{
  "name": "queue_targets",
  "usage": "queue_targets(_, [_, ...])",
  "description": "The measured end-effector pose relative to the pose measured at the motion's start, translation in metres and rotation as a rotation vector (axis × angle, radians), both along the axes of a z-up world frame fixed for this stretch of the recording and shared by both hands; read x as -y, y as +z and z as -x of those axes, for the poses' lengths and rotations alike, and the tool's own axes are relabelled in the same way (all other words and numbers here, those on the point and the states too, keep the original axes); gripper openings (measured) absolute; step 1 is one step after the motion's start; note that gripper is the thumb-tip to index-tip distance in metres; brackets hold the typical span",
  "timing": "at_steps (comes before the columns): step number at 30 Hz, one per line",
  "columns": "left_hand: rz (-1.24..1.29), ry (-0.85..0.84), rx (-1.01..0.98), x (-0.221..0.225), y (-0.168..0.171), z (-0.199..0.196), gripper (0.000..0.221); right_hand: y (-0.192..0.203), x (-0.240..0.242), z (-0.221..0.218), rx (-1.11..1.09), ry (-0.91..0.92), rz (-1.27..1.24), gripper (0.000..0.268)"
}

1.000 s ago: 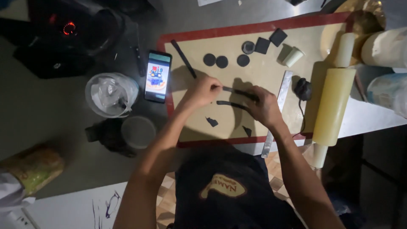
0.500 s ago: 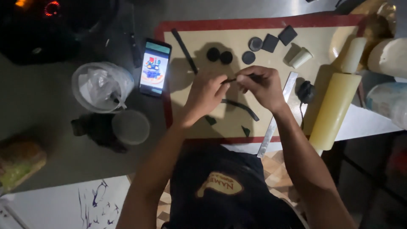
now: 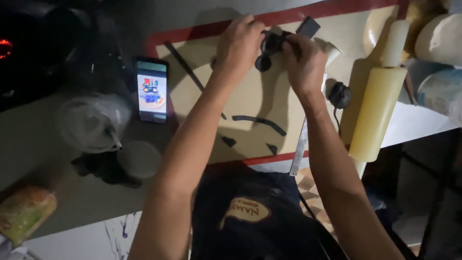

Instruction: Shaping and cutting black fondant or dough using tools on a mat.

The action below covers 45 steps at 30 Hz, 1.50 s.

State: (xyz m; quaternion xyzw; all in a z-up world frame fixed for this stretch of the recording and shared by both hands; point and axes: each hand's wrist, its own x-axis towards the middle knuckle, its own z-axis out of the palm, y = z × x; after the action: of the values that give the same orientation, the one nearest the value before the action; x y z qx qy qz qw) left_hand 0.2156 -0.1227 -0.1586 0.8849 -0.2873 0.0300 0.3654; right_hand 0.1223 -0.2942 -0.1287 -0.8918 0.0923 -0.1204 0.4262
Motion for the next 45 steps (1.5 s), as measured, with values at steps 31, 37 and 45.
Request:
queue_targets(31, [0.030, 0.135, -0.313, -0.014, 0.026, 0.038, 0.026, 0.004, -0.028, 0.019, -0.109, -0.061, -0.018, 0.017])
queue_targets(37, [0.131, -0.149, -0.379, -0.028, 0.071, 0.054, 0.017, 0.033, -0.008, 0.105, -0.300, -0.155, -0.139, 0.017])
queue_targets(45, [0.045, -0.342, -0.464, 0.017, 0.043, 0.105, 0.026, -0.013, -0.027, 0.242, -0.529, -0.348, -0.959, 0.019])
